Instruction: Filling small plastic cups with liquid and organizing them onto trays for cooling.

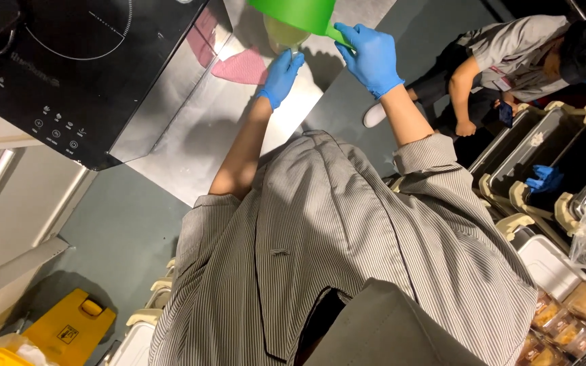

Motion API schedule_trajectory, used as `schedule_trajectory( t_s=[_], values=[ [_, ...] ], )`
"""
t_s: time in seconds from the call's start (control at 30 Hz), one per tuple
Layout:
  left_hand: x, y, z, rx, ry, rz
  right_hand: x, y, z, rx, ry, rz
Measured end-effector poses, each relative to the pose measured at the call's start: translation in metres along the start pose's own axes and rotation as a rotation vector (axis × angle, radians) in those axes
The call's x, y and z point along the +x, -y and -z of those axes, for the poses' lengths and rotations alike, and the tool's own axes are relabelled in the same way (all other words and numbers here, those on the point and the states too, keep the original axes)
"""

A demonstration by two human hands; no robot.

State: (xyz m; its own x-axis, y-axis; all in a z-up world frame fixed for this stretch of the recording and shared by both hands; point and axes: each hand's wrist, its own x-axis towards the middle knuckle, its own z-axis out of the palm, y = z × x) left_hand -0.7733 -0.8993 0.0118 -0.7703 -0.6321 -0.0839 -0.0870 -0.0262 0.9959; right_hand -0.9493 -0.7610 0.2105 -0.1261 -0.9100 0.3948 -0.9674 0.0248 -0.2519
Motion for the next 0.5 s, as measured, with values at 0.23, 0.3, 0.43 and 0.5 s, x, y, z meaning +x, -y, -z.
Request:
schedule_trajectory(
  t_s=[0.23,0.3,0.43,0.5],
  values=[
    [-0.001,-0.001,0.002,0.04,-0.001,0.0,-0.004,0.006,0.0,0.027,0.016,0.002],
    [0.001,0.005,0.003,0.049,-0.005,-0.044,0.0,0.007,0.002,-0.015,0.056,-0.034],
    [-0.002,-0.004,0.002,0.055,-0.009,-0.03,-0.003,0.006,0.0,-0.015,0.026,0.009],
    [-0.006,-0.014,0.003,0.045,-0.002,0.014,-0.001,0.007,0.002,0.021,0.053,-0.044]
  ],
)
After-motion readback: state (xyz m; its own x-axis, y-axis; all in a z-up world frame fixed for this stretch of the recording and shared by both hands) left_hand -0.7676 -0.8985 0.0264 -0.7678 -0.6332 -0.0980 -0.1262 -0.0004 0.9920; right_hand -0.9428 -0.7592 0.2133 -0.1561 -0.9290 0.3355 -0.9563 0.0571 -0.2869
